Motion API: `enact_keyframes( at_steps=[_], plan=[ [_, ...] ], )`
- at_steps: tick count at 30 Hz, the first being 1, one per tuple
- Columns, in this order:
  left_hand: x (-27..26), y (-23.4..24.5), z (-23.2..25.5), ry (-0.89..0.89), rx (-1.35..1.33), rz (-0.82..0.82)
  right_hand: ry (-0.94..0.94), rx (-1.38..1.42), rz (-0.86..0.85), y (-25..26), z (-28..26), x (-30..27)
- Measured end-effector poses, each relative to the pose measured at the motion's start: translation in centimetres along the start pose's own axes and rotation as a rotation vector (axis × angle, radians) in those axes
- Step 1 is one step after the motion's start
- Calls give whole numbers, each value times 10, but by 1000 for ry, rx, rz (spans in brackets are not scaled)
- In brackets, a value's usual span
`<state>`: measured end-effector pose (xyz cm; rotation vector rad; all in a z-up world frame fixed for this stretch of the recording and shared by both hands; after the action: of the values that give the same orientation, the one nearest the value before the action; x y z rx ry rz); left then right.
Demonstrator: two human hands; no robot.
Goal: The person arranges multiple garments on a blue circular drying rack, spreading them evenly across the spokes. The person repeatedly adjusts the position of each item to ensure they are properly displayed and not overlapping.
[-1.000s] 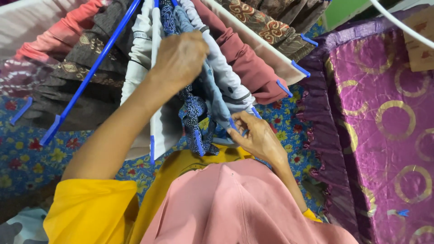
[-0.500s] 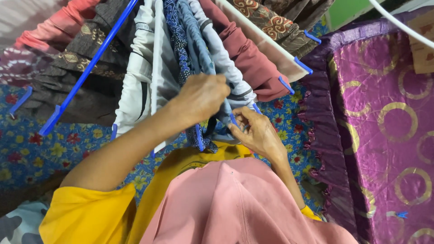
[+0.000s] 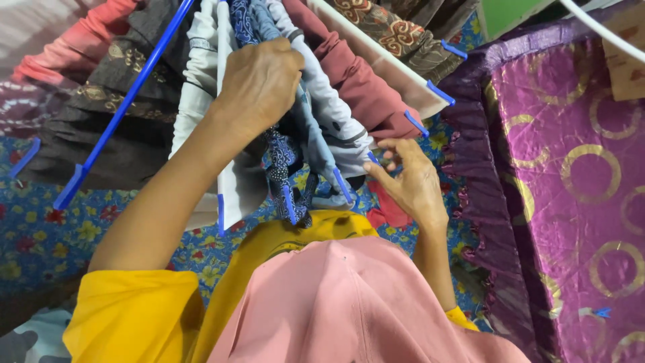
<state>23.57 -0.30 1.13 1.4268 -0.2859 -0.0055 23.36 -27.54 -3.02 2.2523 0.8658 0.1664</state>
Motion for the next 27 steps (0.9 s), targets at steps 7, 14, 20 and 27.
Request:
enact_keyframes(
  at_steps=[7,14,20,27],
  plan=[
    [24,-39,21,-10,12,-48,-44,56,-90,-23,11,5],
    [33,-52,21,-23,11,-122,35,108,-42,-15,5,3],
    [34,-32,-6,62,4,-38,42,125,-37,-10,-4,0],
    [29,-40,8,82,-121,-67,37,194,-32,-11,0,0]
  ],
)
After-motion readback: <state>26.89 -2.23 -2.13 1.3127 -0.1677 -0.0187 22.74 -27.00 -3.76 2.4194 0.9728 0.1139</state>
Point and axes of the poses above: each hand's wrist, its own x-axis towards the middle knuckle, its own y-axis out of the back of the hand, z = x × y, the point moved 5 cm from there along x, towards the middle knuckle, and after that the axes turned 13 degrees about -z, right-handed, at the moved point
